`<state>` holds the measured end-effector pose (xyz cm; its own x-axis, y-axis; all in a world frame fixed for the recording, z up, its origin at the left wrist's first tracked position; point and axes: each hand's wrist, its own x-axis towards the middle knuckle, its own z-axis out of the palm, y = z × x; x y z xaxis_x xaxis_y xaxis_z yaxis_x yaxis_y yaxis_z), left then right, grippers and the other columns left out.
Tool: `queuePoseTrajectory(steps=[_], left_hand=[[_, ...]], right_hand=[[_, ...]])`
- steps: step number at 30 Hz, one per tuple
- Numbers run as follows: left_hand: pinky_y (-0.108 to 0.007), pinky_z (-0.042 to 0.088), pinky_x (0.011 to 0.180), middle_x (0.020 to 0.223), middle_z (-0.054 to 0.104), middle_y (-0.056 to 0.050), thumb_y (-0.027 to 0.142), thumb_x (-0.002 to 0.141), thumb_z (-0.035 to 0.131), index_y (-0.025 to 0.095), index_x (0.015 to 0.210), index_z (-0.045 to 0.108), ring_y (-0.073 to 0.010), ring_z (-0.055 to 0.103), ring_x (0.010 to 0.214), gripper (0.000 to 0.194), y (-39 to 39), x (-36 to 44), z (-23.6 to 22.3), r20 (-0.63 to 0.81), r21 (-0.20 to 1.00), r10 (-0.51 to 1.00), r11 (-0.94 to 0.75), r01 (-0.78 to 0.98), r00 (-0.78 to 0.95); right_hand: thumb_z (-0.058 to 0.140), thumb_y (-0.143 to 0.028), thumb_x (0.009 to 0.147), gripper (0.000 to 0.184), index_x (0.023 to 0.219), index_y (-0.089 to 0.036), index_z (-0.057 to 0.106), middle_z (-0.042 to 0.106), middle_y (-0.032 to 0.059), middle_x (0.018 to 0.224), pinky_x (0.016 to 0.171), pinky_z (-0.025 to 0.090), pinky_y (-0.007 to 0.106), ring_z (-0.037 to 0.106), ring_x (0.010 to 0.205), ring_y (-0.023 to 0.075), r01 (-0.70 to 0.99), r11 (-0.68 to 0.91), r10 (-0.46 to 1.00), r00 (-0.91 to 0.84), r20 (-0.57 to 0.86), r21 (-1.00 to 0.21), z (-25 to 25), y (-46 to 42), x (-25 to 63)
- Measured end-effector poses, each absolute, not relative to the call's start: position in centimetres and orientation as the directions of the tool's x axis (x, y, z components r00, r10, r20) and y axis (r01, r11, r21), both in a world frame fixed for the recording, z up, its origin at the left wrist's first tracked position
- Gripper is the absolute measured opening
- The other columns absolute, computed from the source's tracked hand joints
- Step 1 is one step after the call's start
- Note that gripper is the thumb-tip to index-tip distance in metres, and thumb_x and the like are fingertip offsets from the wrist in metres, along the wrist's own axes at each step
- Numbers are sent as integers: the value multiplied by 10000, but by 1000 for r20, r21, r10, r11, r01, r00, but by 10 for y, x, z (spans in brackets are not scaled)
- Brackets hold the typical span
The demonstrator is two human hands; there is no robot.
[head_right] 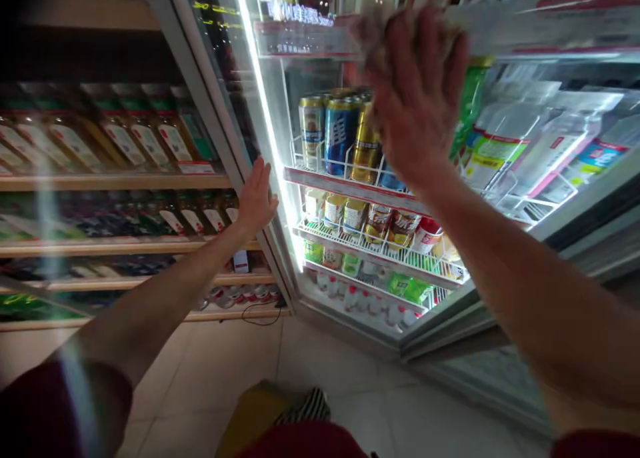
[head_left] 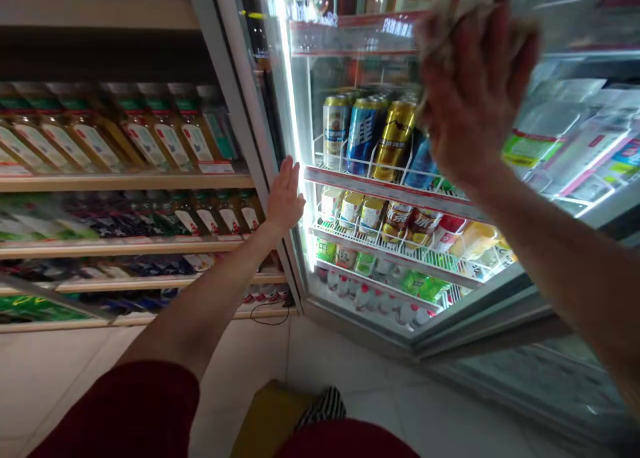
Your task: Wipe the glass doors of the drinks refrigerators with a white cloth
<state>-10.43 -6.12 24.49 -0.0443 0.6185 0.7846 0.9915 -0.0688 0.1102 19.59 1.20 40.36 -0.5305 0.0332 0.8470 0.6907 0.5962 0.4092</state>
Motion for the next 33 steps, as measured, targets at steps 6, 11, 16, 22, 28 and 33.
queuePoseTrajectory(steps=[6, 11, 16, 22, 28, 33], left_hand=[[-417, 185, 1138, 1504, 185, -126, 121, 774, 435, 134, 1426, 208, -216, 160, 1397, 691, -58, -105, 240, 812, 90, 581, -32, 995, -54], [-488, 131, 1144, 1504, 185, -54, 165, 840, 384, 234, 1446, 147, -230, 254, 1366, 654, -55, -107, 237, 859, 63, 509, -16, 998, -46], [-476, 132, 1160, 1507, 109, 91, 241, 860, 419, 403, 1425, 46, -202, 238, 1372, 696, -43, -113, 227, 909, 68, 415, -80, 994, -29], [-385, 58, 1165, 1510, -8, 145, 338, 832, 451, 417, 1422, 17, -175, 66, 1405, 736, -17, -126, 207, 950, 39, 313, -191, 981, 23], [-386, 51, 1152, 1517, 52, 128, 356, 795, 452, 381, 1430, 101, -203, 96, 1405, 726, 2, -138, 189, 982, -60, 162, -224, 973, 98], [-380, 79, 1150, 1515, 87, 129, 393, 797, 425, 369, 1433, 117, -207, 119, 1401, 706, 3, -161, 160, 974, -153, 138, -197, 968, 182]], right_hand=[[392, -170, 896, 411, 1287, -276, 464, 431, -24, 1404, 1157, 188, 481, 301, 1356, 160, 379, 716, 43, -862, 505, 586, 256, -3, 226], [439, -317, 893, 440, 1332, -325, 409, 338, 40, 1459, 1117, 129, 587, 193, 1396, 240, 800, 482, 15, -414, 910, 356, 379, 25, 288], [407, -353, 896, 462, 1356, -309, 387, 281, 66, 1485, 1086, 220, 586, 214, 1386, 281, 916, 351, -105, -167, 980, 194, 415, 20, 313], [471, -207, 838, 363, 1181, -292, 556, 401, -11, 1426, 1163, 184, 483, 161, 1406, 201, 745, 433, 27, -573, 819, 507, 233, 2, 286], [357, -282, 902, 436, 1318, -198, 453, 287, 91, 1483, 1113, 229, 545, 218, 1382, 299, 930, 301, -13, -215, 976, 209, 332, 10, 256], [289, -291, 918, 451, 1349, -227, 406, 290, 5, 1483, 1133, 163, 532, 161, 1398, 267, 806, 401, 22, -484, 875, 436, 288, 9, 176]])
